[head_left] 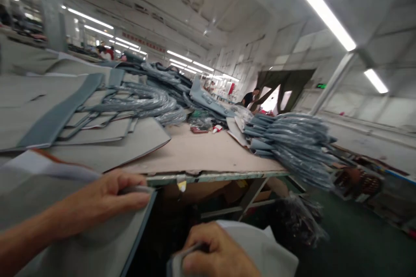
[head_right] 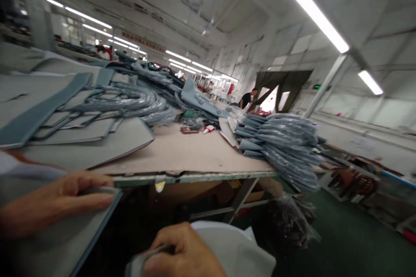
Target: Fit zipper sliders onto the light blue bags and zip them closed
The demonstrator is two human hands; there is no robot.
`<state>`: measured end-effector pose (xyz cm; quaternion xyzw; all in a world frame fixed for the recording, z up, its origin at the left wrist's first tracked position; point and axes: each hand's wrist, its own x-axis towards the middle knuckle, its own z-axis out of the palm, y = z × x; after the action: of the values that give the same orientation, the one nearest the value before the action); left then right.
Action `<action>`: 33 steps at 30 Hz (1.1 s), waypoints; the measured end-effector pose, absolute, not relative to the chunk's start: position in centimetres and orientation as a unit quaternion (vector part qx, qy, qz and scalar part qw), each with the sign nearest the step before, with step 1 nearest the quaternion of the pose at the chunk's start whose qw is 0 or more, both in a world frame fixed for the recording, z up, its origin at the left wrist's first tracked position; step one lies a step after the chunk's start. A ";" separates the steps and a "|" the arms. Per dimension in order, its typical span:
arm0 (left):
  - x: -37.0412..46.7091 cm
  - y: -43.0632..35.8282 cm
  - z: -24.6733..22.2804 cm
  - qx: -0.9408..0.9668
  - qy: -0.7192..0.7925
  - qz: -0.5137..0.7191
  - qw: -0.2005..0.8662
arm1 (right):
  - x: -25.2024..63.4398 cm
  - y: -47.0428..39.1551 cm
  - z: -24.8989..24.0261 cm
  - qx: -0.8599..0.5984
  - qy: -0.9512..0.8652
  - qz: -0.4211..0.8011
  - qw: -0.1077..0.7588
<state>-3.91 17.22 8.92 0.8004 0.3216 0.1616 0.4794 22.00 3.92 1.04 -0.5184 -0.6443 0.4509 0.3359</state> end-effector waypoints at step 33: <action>2.6 20.2 3.0 0.591 0.419 0.088 0.684 | 26.6 13.8 3.0 -0.463 -0.569 0.605 0.310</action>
<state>2.63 20.24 3.02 0.5914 0.4187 0.0880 0.6835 26.64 13.78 2.97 -0.4628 -0.5686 0.6054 0.3099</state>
